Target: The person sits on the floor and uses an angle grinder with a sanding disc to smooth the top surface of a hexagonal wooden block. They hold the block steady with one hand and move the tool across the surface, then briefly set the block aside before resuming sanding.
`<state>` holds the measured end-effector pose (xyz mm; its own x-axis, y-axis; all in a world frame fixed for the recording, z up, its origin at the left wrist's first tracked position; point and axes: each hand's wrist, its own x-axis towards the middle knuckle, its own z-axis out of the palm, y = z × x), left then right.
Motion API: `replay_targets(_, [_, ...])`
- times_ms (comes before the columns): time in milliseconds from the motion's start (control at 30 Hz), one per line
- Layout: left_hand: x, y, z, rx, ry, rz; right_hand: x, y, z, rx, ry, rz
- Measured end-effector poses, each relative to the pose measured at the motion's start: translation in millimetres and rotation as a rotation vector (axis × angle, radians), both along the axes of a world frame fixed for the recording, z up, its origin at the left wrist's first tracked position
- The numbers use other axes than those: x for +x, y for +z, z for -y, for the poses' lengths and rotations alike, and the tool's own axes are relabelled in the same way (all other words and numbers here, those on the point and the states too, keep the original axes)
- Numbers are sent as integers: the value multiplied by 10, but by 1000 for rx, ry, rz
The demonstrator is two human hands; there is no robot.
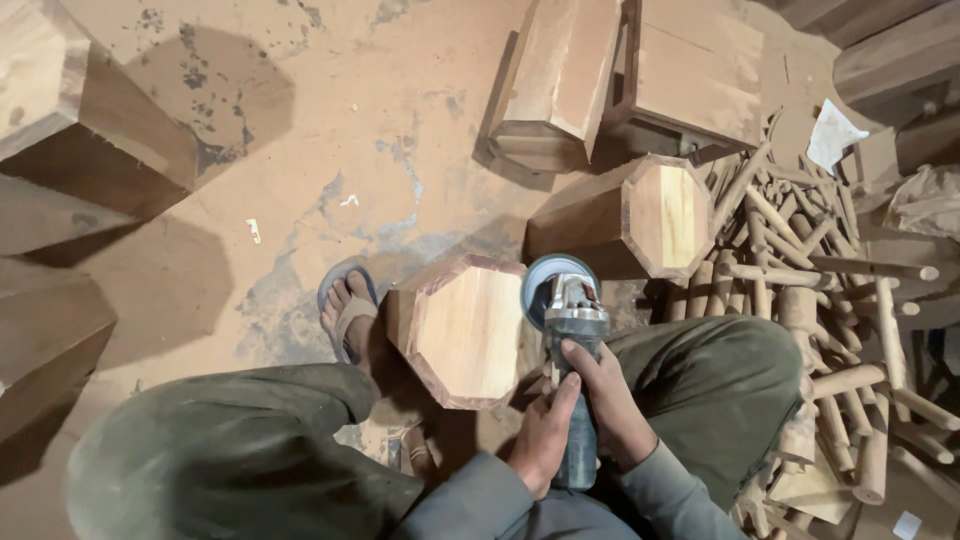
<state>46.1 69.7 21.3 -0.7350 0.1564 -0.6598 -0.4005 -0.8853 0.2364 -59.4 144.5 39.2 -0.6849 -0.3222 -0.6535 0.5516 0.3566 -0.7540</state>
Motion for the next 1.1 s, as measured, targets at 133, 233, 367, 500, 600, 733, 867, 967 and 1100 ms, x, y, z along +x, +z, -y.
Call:
replay_targets(133, [32, -6, -11, -33, -101, -10, 108, 35, -75, -49, -95, -22])
replay_targets(233, [62, -50, -21, -72, -67, -36, 169, 37, -40, -86, -127, -18])
replay_targets(367, [142, -193, -47, -232, 96, 27, 205, 13, 181, -122, 4, -40])
replay_targets(500, [285, -357, -62, -405, 289, 144, 217, -28, 552, -143, 344, -93])
replay_targets(600, [394, -435, -54, -172, 419, 236, 252, -62, 748, -182, 512, -181])
replay_targets(733, [388, -445, -82, -193, 469, 233, 235, -85, 737, -169, 501, -98])
replay_targets(867, [232, -363, -153, -321, 394, 223, 111, -73, 535, -163, 379, -35])
replay_targets(967, [133, -279, -169, -322, 310, 127, 30, -44, 359, -160, 305, -38])
replay_targets(1100, [98, -185, -177, -214, 153, 89, -2, -53, 160, -182, 216, 14])
